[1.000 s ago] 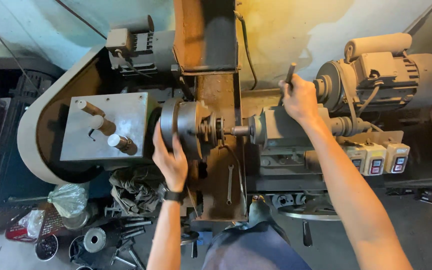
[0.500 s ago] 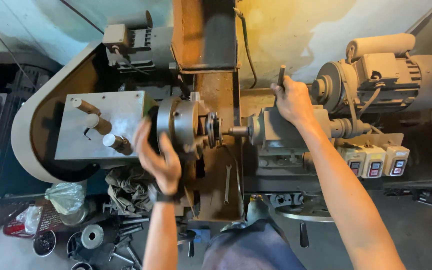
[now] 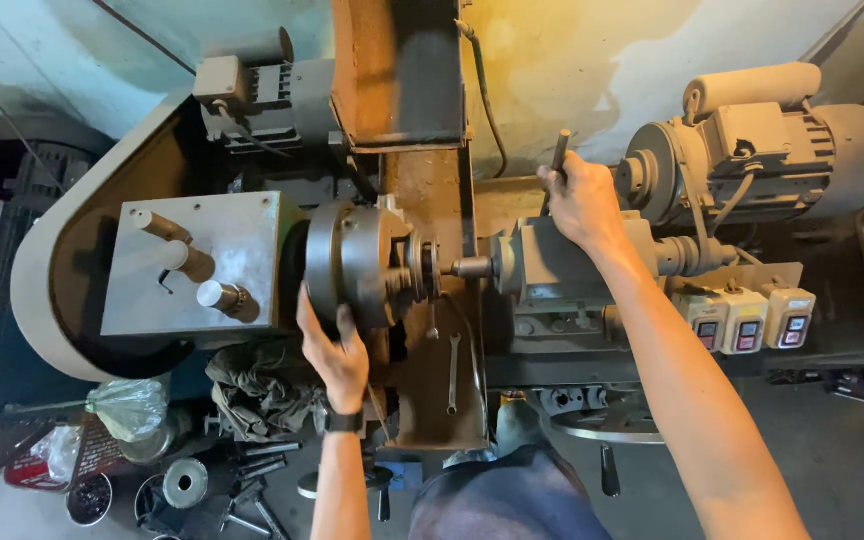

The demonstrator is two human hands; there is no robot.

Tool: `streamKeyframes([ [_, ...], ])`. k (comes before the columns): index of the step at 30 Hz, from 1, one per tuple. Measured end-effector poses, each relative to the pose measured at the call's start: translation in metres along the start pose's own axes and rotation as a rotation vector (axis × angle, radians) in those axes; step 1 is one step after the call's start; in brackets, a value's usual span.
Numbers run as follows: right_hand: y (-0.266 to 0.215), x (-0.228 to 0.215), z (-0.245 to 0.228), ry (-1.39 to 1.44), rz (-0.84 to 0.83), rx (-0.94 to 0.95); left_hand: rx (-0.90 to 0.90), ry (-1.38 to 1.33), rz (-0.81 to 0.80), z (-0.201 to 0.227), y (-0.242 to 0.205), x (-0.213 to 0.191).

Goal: The person assembles a mechanical component on a lathe, using a wrench to tighten bolts and a hammer to secure parts. They then attach a large cylindrical cover to the machine and operate the control switches.

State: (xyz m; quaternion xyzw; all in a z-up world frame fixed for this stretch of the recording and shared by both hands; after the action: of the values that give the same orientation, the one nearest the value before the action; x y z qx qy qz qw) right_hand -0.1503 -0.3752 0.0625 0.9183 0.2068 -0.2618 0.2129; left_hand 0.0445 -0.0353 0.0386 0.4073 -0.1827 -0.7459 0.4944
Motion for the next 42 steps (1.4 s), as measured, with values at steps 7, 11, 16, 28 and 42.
streamKeyframes([
  [7,-0.002,-0.002,-0.007,-0.126,-0.009,0.047,0.009,-0.036,0.098,0.004,-0.024,-0.007],
  [11,-0.003,-0.002,-0.004,-0.167,-0.037,0.061,0.167,0.093,-0.061,0.025,0.077,-0.001],
  [16,-0.004,0.003,-0.016,-0.174,-0.028,-0.094,-0.244,0.37,-0.525,-0.02,0.135,0.054],
  [28,0.051,0.104,-0.104,0.187,-0.387,0.298,-0.245,0.452,-0.476,-0.029,0.137,0.058],
  [42,0.052,0.113,-0.085,0.148,-0.371,0.292,-0.243,0.496,-0.441,-0.017,0.138,0.052],
])
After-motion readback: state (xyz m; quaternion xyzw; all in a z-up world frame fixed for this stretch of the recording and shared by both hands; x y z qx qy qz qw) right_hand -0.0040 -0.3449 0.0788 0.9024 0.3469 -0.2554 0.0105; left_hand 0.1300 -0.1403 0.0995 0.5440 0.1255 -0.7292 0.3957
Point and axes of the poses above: each hand's wrist, its own y-axis towards the middle knuckle, its own x-axis out of the palm, z = x × y, the point moved 3 cm from there along y, towards the middle knuckle, and after that the axes turned 7 degrees about x, right-handed, at the moved point
